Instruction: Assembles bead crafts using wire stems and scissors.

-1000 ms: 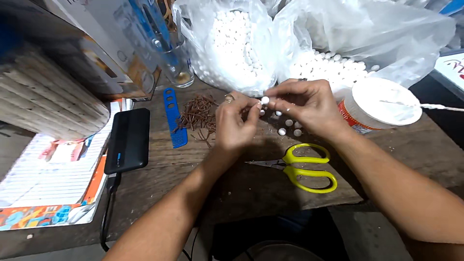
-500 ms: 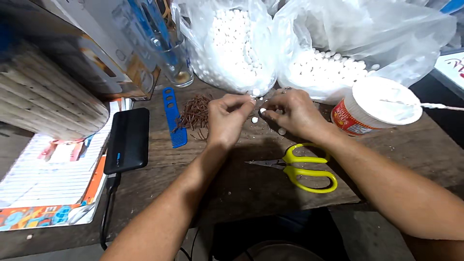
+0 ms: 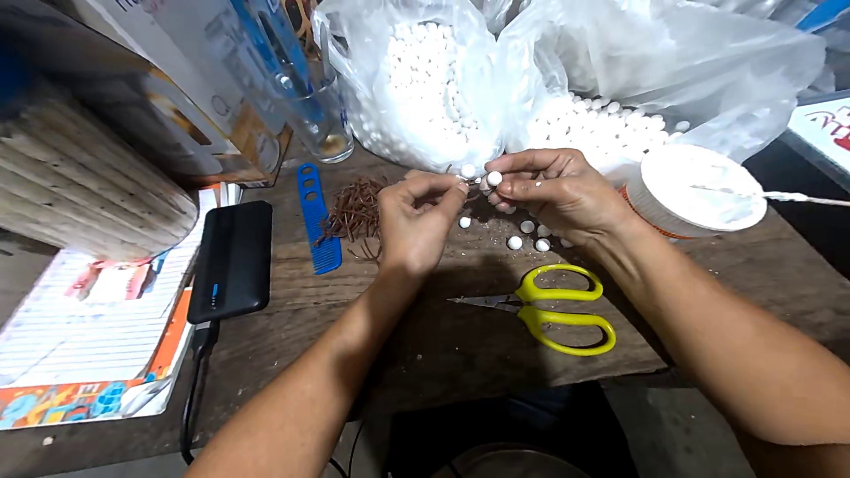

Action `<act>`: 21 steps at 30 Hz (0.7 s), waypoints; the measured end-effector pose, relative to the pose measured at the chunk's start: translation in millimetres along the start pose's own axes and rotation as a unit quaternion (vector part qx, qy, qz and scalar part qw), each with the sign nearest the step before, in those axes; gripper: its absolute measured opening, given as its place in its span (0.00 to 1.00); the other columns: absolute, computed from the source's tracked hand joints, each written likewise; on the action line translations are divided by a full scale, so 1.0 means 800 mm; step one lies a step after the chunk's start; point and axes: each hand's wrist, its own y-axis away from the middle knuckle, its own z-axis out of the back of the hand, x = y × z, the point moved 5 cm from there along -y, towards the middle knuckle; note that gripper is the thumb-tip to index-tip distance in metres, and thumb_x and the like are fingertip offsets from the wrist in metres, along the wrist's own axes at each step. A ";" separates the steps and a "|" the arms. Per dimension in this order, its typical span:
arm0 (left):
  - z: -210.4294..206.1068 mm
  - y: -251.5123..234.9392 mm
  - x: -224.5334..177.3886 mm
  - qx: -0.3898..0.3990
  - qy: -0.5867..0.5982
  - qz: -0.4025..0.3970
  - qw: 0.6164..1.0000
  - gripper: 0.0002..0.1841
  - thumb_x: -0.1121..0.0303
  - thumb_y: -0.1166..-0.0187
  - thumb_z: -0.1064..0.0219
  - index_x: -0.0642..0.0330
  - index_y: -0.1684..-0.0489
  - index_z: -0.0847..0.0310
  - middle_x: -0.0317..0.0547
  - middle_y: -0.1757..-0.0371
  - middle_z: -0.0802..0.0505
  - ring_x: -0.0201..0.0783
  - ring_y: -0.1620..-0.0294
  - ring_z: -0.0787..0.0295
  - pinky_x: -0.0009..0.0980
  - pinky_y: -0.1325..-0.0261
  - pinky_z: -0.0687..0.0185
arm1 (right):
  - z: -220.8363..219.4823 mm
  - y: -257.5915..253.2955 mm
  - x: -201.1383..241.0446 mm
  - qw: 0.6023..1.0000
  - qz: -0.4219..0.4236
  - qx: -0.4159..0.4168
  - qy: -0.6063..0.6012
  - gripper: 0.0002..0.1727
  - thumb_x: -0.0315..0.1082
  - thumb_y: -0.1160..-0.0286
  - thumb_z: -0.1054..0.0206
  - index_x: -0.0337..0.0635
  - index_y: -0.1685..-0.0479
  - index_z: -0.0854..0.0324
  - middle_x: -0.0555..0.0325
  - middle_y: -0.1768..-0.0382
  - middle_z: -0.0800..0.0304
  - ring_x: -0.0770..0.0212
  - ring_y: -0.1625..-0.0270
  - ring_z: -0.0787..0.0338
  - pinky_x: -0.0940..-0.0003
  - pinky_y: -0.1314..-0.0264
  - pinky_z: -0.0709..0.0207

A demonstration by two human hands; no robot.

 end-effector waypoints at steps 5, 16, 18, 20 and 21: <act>0.000 0.001 -0.001 -0.004 -0.004 -0.006 1.000 0.04 0.83 0.29 0.29 0.65 0.68 0.10 0.35 0.64 0.11 0.16 0.66 0.17 0.11 0.63 0.21 | 0.001 -0.002 -0.002 1.000 0.013 -0.004 0.013 0.16 0.13 0.32 0.37 0.38 0.55 0.09 0.64 0.65 0.05 0.73 0.66 0.08 0.77 0.58 0.12; -0.003 0.002 -0.001 0.002 -0.007 -0.048 0.999 0.04 0.83 0.31 0.29 0.67 0.69 0.10 0.37 0.64 0.10 0.16 0.65 0.17 0.11 0.64 0.23 | -0.002 0.003 0.008 0.987 0.091 -0.037 0.128 0.15 0.13 0.42 0.27 0.38 0.57 0.10 0.67 0.64 0.05 0.77 0.63 0.08 0.80 0.53 0.12; -0.003 0.003 -0.001 0.004 -0.012 -0.055 0.998 0.03 0.83 0.31 0.29 0.67 0.69 0.10 0.37 0.64 0.11 0.16 0.65 0.18 0.11 0.65 0.23 | -0.003 0.004 0.009 0.983 0.104 -0.037 0.144 0.15 0.14 0.43 0.26 0.38 0.57 0.10 0.68 0.64 0.06 0.78 0.64 0.09 0.81 0.55 0.12; -0.003 0.003 -0.002 0.009 -0.021 -0.063 0.998 0.03 0.82 0.30 0.29 0.67 0.68 0.10 0.37 0.64 0.11 0.16 0.65 0.17 0.11 0.65 0.23 | -0.004 0.005 0.010 0.980 0.113 -0.035 0.160 0.15 0.14 0.43 0.26 0.39 0.58 0.10 0.69 0.65 0.06 0.78 0.64 0.10 0.82 0.56 0.13; -0.003 0.004 -0.002 0.012 -0.027 -0.071 0.997 0.03 0.82 0.30 0.29 0.67 0.68 0.10 0.38 0.64 0.11 0.16 0.65 0.17 0.10 0.64 0.23 | -0.004 0.005 0.010 0.979 0.117 -0.035 0.164 0.15 0.15 0.43 0.26 0.39 0.58 0.10 0.68 0.65 0.06 0.78 0.65 0.10 0.82 0.57 0.13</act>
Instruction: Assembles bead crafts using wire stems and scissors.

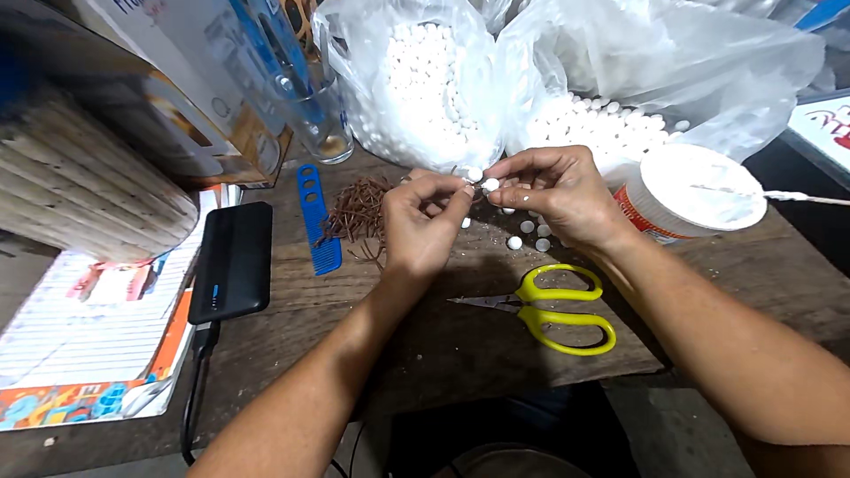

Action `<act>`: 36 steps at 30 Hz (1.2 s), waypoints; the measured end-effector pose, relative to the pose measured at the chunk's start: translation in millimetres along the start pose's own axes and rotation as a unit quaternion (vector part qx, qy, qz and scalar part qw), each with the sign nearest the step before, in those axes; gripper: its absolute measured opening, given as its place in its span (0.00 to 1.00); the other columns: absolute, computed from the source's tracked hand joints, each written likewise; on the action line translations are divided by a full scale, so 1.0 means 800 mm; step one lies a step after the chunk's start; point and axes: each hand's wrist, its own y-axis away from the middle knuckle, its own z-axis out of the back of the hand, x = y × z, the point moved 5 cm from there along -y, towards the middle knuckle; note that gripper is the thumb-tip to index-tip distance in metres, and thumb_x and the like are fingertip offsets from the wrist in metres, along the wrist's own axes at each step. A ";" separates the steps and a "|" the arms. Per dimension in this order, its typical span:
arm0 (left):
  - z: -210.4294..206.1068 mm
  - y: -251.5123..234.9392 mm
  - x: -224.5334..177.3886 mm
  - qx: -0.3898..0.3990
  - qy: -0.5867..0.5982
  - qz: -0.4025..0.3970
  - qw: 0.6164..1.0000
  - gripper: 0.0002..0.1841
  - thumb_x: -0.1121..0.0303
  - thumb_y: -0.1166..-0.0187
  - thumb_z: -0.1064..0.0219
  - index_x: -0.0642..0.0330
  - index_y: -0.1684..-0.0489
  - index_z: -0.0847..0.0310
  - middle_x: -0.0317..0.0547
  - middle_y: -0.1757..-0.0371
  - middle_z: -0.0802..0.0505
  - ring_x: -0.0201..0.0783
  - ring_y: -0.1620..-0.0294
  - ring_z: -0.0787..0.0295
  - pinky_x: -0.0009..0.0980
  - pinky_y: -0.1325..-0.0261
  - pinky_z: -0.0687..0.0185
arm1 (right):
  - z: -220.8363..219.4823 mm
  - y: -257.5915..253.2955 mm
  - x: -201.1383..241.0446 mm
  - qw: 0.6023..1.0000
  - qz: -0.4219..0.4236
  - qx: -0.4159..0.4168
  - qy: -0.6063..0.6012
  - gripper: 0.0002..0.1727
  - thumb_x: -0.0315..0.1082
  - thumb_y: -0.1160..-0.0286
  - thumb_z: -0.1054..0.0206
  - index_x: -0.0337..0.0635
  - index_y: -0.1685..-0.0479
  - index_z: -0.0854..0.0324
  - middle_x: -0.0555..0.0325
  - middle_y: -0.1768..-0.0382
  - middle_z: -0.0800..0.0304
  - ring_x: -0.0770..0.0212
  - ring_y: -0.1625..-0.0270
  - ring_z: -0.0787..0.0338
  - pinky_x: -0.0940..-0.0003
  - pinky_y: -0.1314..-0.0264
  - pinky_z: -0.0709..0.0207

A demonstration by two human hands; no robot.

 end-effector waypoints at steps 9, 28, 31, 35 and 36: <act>-0.001 0.002 -0.001 0.003 -0.041 -0.045 0.998 0.03 0.81 0.29 0.29 0.68 0.68 0.09 0.41 0.64 0.11 0.17 0.64 0.18 0.10 0.62 0.24 | -0.002 0.000 0.003 0.999 0.034 0.011 0.035 0.13 0.17 0.43 0.24 0.37 0.58 0.10 0.66 0.62 0.07 0.80 0.66 0.12 0.84 0.59 0.15; 0.000 0.009 -0.014 0.002 -0.152 -0.159 0.975 0.04 0.77 0.28 0.32 0.69 0.68 0.12 0.45 0.65 0.16 0.24 0.65 0.20 0.13 0.62 0.26 | -0.006 0.006 0.011 0.997 0.050 0.011 0.054 0.11 0.19 0.40 0.24 0.36 0.57 0.10 0.67 0.66 0.06 0.82 0.68 0.12 0.86 0.60 0.16; -0.001 0.009 -0.015 0.002 -0.147 -0.165 0.975 0.04 0.77 0.28 0.32 0.69 0.68 0.12 0.47 0.63 0.15 0.25 0.62 0.19 0.14 0.59 0.25 | -0.006 0.006 0.014 0.997 0.060 0.006 0.054 0.12 0.19 0.41 0.23 0.38 0.59 0.13 0.69 0.67 0.09 0.81 0.68 0.13 0.86 0.61 0.17; 0.000 0.009 -0.015 -0.004 -0.157 -0.165 0.974 0.04 0.77 0.28 0.32 0.68 0.69 0.12 0.45 0.64 0.15 0.25 0.63 0.20 0.14 0.61 0.27 | -0.007 0.008 0.015 0.993 0.094 0.002 0.068 0.12 0.19 0.41 0.23 0.36 0.58 0.13 0.68 0.66 0.09 0.82 0.68 0.14 0.86 0.59 0.17; 0.000 0.009 -0.015 -0.004 -0.159 -0.168 0.973 0.04 0.77 0.28 0.32 0.68 0.69 0.12 0.45 0.64 0.15 0.25 0.64 0.20 0.14 0.62 0.27 | -0.007 0.008 0.015 0.993 0.099 0.000 0.071 0.11 0.19 0.41 0.23 0.36 0.59 0.13 0.68 0.66 0.09 0.82 0.67 0.14 0.86 0.59 0.17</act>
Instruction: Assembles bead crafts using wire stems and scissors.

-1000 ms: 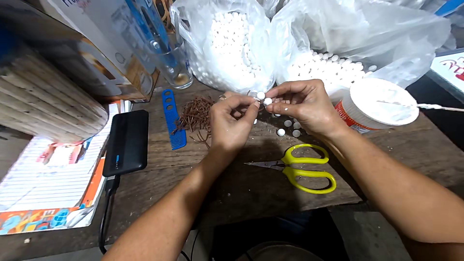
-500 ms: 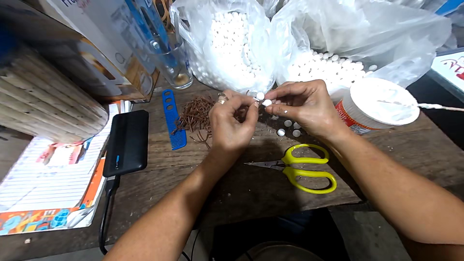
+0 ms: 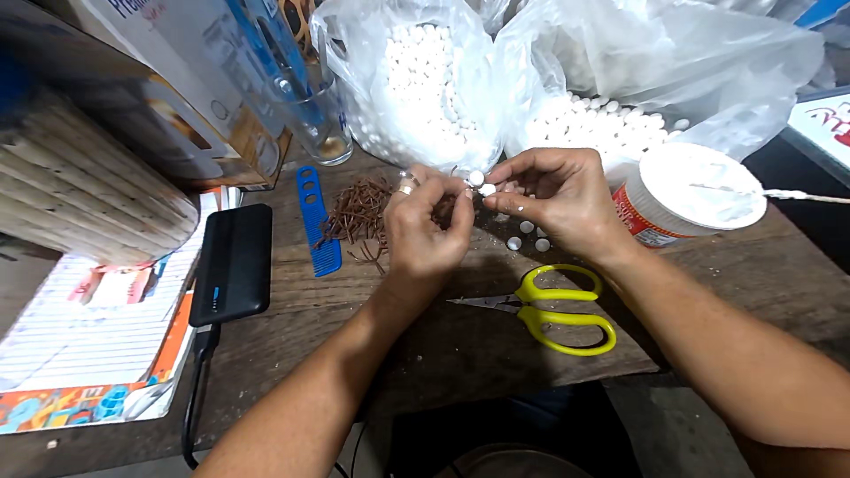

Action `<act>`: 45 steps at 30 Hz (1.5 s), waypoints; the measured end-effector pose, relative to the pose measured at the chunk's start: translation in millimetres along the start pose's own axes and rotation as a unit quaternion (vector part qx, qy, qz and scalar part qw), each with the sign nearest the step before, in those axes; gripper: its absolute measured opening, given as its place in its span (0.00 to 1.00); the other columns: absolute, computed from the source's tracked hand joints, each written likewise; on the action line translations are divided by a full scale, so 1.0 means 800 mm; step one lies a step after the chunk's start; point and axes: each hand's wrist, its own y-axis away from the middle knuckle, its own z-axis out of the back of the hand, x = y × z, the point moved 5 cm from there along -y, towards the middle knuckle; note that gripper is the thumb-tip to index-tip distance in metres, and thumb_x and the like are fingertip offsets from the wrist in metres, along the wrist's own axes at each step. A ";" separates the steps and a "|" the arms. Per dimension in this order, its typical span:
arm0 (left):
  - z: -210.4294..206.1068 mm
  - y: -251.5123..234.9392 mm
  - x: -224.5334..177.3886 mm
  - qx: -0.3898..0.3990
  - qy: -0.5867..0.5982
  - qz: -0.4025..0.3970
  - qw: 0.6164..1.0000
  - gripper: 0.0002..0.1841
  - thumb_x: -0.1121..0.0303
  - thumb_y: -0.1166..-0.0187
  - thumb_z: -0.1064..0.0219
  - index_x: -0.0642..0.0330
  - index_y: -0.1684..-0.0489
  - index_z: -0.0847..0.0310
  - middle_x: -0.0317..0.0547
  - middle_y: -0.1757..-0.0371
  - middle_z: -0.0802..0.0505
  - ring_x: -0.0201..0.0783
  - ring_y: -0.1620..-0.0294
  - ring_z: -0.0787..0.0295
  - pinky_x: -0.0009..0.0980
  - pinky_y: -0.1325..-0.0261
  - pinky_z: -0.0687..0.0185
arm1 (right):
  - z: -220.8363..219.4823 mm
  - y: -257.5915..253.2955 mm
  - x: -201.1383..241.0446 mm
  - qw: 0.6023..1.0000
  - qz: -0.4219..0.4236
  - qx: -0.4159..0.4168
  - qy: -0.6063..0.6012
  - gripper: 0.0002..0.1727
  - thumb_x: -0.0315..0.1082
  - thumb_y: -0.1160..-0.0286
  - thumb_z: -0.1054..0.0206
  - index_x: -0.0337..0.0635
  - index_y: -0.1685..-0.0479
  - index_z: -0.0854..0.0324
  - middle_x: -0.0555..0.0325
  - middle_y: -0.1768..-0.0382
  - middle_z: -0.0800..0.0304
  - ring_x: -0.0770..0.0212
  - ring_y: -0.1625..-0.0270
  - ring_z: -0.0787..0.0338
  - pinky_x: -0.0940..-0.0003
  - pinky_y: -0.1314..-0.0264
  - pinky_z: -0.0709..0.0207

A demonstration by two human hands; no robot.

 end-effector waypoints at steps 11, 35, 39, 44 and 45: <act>-0.001 -0.001 0.004 0.018 0.059 0.072 0.996 0.04 0.80 0.27 0.34 0.68 0.68 0.14 0.43 0.64 0.15 0.19 0.69 0.21 0.10 0.67 0.26 | 0.000 0.000 0.001 0.999 -0.039 0.006 -0.023 0.10 0.18 0.37 0.26 0.34 0.57 0.10 0.65 0.62 0.05 0.81 0.65 0.10 0.86 0.57 0.14; 0.000 0.000 0.001 0.014 0.079 0.071 0.994 0.03 0.80 0.26 0.35 0.68 0.67 0.16 0.41 0.64 0.16 0.18 0.68 0.21 0.09 0.67 0.27 | -0.001 0.000 0.000 0.999 -0.043 0.021 -0.026 0.07 0.21 0.32 0.28 0.35 0.57 0.10 0.66 0.64 0.06 0.81 0.65 0.11 0.85 0.57 0.15; -0.001 0.000 0.000 0.017 0.084 0.064 0.994 0.03 0.81 0.26 0.36 0.69 0.66 0.16 0.41 0.64 0.17 0.18 0.69 0.22 0.08 0.67 0.27 | -0.003 0.000 -0.001 0.997 -0.066 0.022 -0.014 0.04 0.24 0.28 0.29 0.38 0.59 0.09 0.70 0.68 0.06 0.82 0.67 0.11 0.85 0.59 0.14; -0.003 0.002 0.001 0.026 0.083 0.060 0.994 0.03 0.80 0.26 0.36 0.68 0.66 0.16 0.41 0.63 0.17 0.19 0.67 0.21 0.10 0.66 0.27 | -0.002 0.000 -0.004 0.997 -0.071 0.026 -0.019 0.05 0.23 0.28 0.29 0.37 0.59 0.09 0.69 0.68 0.07 0.82 0.68 0.11 0.84 0.59 0.14; -0.003 0.001 0.002 0.027 0.082 0.065 0.994 0.03 0.80 0.26 0.36 0.68 0.66 0.16 0.41 0.63 0.17 0.19 0.67 0.21 0.10 0.66 0.26 | -0.002 0.000 -0.004 0.997 -0.068 0.028 -0.022 0.05 0.22 0.28 0.29 0.37 0.59 0.09 0.69 0.67 0.06 0.81 0.67 0.11 0.84 0.59 0.14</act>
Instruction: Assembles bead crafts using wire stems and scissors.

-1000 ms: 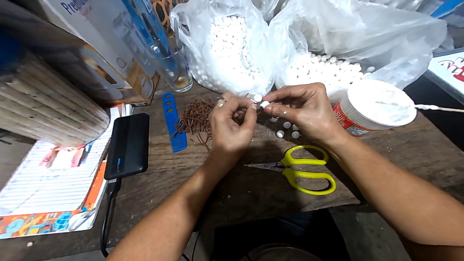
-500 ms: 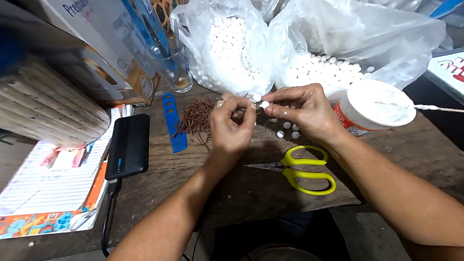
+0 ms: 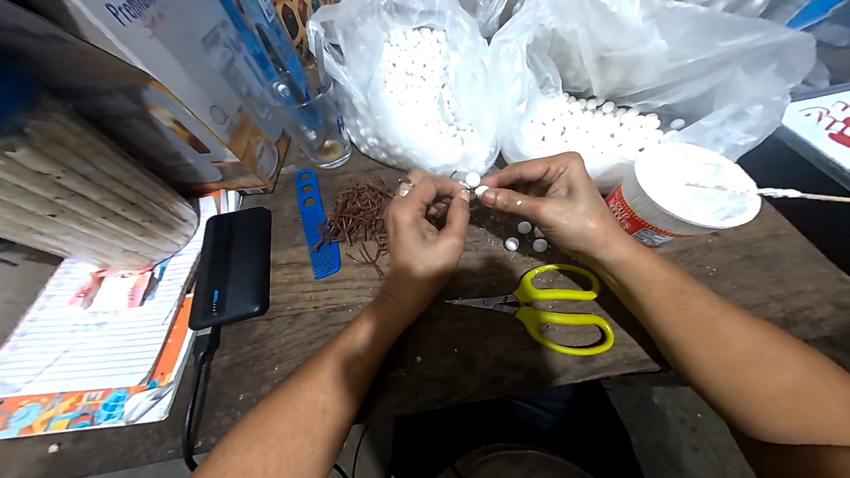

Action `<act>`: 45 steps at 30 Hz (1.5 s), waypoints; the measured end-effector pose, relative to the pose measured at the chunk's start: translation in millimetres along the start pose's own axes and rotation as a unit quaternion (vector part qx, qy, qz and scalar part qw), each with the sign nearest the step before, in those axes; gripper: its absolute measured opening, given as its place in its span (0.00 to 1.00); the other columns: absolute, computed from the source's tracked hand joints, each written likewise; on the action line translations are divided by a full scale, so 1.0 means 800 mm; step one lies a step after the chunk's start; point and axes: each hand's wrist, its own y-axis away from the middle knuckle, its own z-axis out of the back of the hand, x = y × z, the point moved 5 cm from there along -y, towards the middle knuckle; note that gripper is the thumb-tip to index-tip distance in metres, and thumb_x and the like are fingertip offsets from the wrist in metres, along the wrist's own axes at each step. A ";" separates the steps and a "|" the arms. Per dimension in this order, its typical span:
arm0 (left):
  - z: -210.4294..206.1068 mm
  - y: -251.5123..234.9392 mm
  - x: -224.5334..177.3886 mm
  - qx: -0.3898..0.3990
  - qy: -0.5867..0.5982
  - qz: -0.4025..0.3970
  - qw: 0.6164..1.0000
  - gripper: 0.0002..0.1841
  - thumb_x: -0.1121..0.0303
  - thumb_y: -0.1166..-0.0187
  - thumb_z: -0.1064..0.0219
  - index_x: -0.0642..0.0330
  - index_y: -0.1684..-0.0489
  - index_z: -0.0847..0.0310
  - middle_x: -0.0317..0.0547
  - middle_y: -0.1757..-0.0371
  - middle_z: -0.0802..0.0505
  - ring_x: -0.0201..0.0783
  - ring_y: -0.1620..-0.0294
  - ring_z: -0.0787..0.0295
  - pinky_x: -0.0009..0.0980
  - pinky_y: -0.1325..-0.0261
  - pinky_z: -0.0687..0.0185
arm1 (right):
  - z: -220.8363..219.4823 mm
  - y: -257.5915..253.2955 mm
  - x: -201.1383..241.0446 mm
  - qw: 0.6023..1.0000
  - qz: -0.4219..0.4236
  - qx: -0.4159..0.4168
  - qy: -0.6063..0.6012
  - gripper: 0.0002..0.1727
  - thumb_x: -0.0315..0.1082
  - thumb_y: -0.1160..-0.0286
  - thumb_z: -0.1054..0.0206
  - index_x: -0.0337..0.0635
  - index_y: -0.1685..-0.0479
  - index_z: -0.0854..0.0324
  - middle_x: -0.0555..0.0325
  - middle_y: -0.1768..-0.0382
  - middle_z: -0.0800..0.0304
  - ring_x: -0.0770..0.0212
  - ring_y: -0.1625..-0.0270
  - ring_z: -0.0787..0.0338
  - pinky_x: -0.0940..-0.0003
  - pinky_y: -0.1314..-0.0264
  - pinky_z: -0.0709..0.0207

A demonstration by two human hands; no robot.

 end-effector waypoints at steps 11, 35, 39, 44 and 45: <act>0.004 0.000 0.002 -0.007 0.011 0.040 0.999 0.03 0.79 0.25 0.35 0.66 0.66 0.16 0.39 0.64 0.16 0.19 0.69 0.21 0.10 0.67 0.26 | -0.001 0.002 0.005 1.000 0.028 -0.013 0.002 0.11 0.18 0.36 0.26 0.36 0.55 0.13 0.68 0.67 0.09 0.80 0.67 0.12 0.86 0.60 0.16; 0.001 0.001 0.004 -0.018 0.024 0.041 0.999 0.03 0.80 0.25 0.35 0.66 0.66 0.15 0.39 0.64 0.15 0.18 0.68 0.20 0.11 0.66 0.26 | -0.006 0.002 0.003 1.000 -0.018 0.005 0.025 0.10 0.30 0.16 0.38 0.38 0.57 0.10 0.72 0.70 0.09 0.82 0.69 0.13 0.85 0.62 0.16; -0.001 0.001 0.007 -0.043 0.044 0.043 0.997 0.03 0.81 0.26 0.34 0.68 0.67 0.15 0.38 0.66 0.15 0.16 0.69 0.21 0.09 0.66 0.25 | -0.004 0.001 0.007 0.997 0.046 0.015 0.062 0.19 0.26 0.30 0.29 0.30 0.39 0.18 0.66 0.60 0.10 0.81 0.64 0.13 0.86 0.59 0.18; -0.001 0.003 0.004 -0.021 0.038 0.047 0.998 0.03 0.80 0.24 0.35 0.67 0.65 0.16 0.38 0.66 0.16 0.17 0.71 0.22 0.09 0.69 0.27 | -0.006 0.006 0.004 0.990 0.089 -0.018 0.109 0.06 0.25 0.28 0.29 0.36 0.55 0.12 0.66 0.66 0.10 0.82 0.67 0.16 0.87 0.61 0.20; -0.001 0.003 0.004 -0.021 0.039 0.046 0.998 0.03 0.80 0.24 0.35 0.67 0.65 0.16 0.38 0.66 0.16 0.17 0.71 0.22 0.09 0.69 0.27 | -0.007 0.006 0.005 0.990 0.082 -0.019 0.113 0.06 0.26 0.27 0.29 0.36 0.56 0.11 0.66 0.67 0.10 0.83 0.68 0.16 0.88 0.62 0.21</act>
